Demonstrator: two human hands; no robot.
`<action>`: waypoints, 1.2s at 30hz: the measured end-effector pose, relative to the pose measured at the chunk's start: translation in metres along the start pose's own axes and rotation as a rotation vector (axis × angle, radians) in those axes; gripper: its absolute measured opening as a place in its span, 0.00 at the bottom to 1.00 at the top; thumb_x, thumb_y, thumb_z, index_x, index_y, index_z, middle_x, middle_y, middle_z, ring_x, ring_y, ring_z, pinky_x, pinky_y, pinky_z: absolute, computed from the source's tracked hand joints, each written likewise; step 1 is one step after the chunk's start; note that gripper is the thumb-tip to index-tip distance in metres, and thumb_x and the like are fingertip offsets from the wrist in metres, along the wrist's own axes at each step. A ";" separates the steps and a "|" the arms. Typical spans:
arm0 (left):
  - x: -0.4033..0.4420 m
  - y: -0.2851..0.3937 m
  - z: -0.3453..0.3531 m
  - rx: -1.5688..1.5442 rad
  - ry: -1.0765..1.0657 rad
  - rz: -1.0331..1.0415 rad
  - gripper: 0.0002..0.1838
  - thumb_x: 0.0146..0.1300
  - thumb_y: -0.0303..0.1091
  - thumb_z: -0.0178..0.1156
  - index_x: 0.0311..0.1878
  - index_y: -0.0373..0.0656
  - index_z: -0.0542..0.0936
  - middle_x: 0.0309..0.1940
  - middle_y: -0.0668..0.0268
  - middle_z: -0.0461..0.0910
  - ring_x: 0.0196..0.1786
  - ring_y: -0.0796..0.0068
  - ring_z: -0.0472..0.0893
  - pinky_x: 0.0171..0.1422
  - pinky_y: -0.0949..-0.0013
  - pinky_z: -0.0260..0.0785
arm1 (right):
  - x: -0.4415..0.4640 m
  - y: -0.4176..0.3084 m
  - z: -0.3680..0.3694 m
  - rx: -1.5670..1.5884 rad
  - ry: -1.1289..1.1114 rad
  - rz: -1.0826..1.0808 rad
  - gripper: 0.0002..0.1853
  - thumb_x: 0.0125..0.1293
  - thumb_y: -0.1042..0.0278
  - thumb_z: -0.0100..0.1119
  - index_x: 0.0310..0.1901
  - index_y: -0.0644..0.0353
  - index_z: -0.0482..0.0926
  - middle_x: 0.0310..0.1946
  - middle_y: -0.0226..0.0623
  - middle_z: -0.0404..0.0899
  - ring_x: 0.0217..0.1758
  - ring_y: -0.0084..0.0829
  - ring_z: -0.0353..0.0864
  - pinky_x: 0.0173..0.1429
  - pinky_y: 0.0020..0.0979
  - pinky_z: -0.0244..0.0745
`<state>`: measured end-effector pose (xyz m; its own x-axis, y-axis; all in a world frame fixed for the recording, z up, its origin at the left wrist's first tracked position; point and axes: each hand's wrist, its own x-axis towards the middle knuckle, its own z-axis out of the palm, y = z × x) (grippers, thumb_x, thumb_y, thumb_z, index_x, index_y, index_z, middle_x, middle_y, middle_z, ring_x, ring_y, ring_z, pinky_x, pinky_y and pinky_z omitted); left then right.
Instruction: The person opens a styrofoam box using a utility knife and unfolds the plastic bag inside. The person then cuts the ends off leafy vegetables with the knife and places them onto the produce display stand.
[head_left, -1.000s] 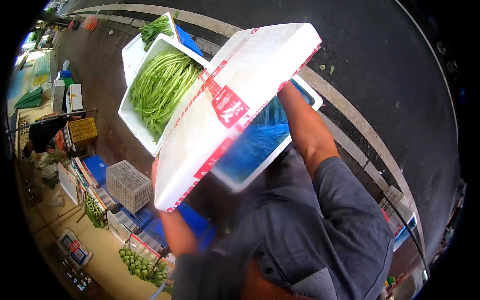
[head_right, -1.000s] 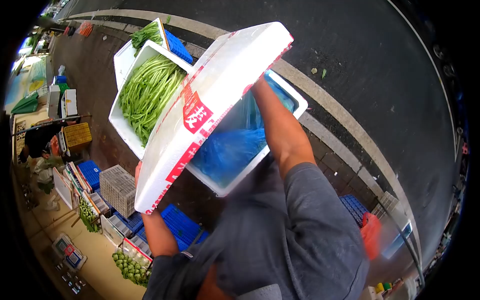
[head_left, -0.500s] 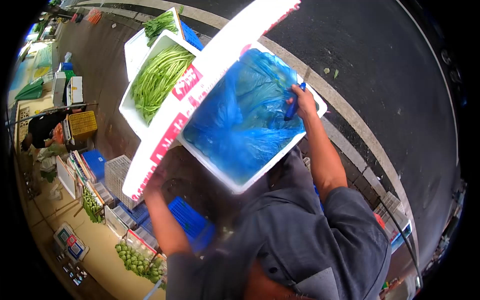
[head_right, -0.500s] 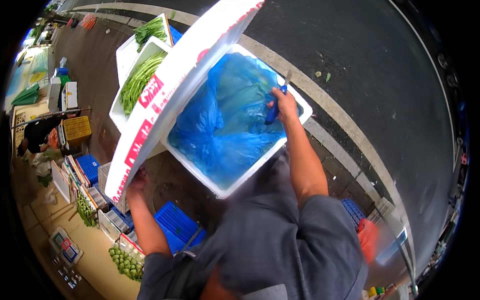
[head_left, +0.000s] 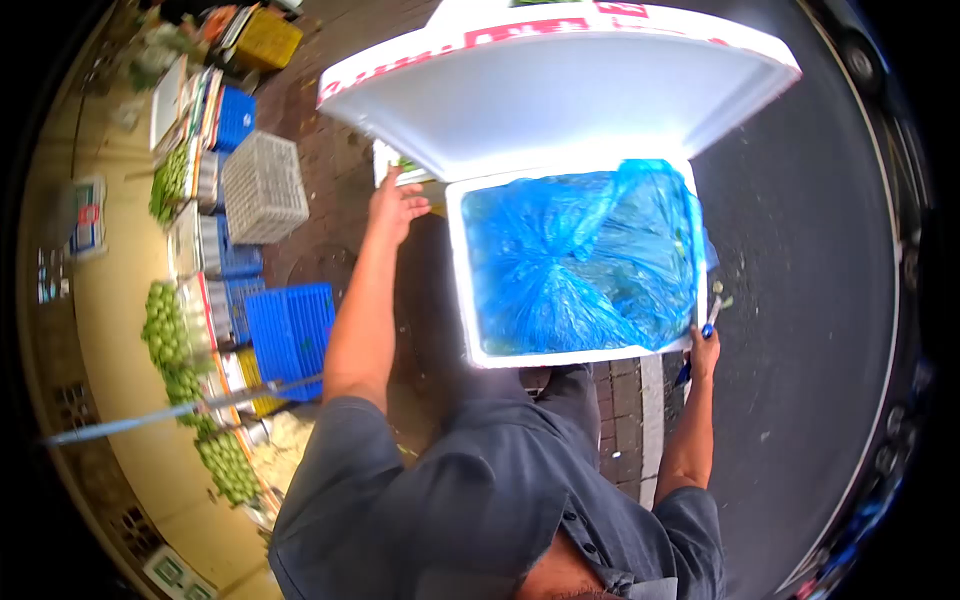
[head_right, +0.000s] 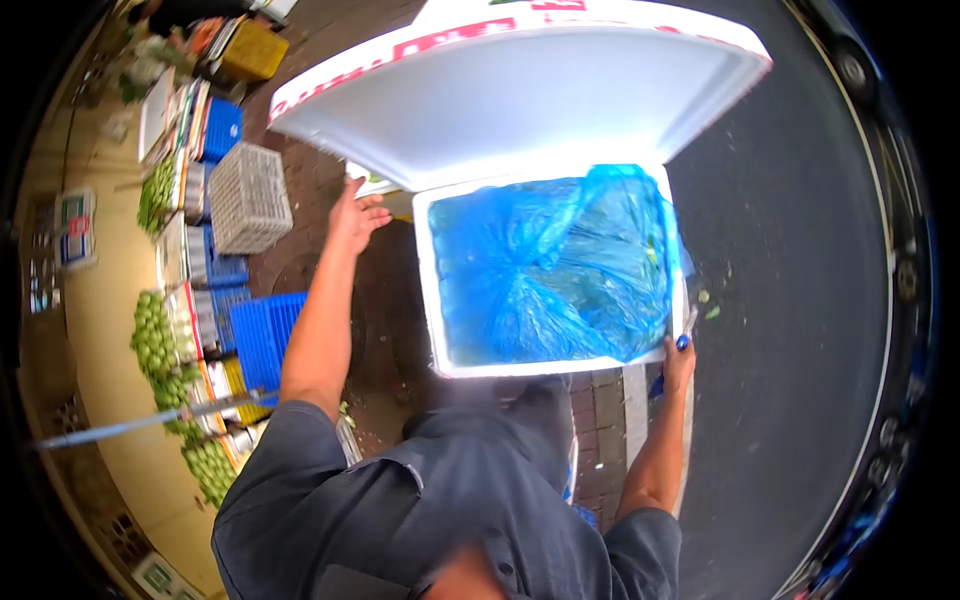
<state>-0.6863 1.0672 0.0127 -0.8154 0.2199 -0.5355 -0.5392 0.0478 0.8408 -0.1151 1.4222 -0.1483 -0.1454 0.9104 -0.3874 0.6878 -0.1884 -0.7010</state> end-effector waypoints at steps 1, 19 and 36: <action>0.003 -0.020 -0.008 0.017 0.061 0.029 0.24 0.73 0.52 0.53 0.64 0.48 0.70 0.34 0.65 0.78 0.27 0.70 0.76 0.35 0.63 0.75 | 0.002 0.005 0.006 -0.030 0.007 -0.056 0.16 0.63 0.61 0.66 0.43 0.64 0.76 0.22 0.33 0.73 0.15 0.24 0.71 0.17 0.30 0.69; -0.121 -0.267 -0.034 0.808 0.246 -0.084 0.44 0.54 0.36 0.59 0.75 0.35 0.57 0.56 0.37 0.77 0.59 0.43 0.79 0.64 0.52 0.71 | 0.052 0.026 0.000 -0.039 -0.396 0.250 0.15 0.63 0.57 0.65 0.37 0.60 0.72 0.15 0.31 0.66 0.11 0.28 0.67 0.14 0.33 0.67; -0.150 -0.343 -0.094 -0.201 0.221 -0.132 0.22 0.66 0.42 0.58 0.56 0.36 0.75 0.40 0.49 0.85 0.44 0.54 0.85 0.47 0.54 0.77 | -0.002 -0.005 0.037 -0.083 -0.424 0.197 0.15 0.71 0.54 0.57 0.41 0.61 0.77 0.24 0.34 0.73 0.23 0.32 0.76 0.27 0.35 0.78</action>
<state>-0.3982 0.9260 -0.2030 -0.7498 0.0062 -0.6616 -0.6561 -0.1361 0.7423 -0.1443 1.4081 -0.1665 -0.2721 0.6267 -0.7302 0.7836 -0.2961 -0.5461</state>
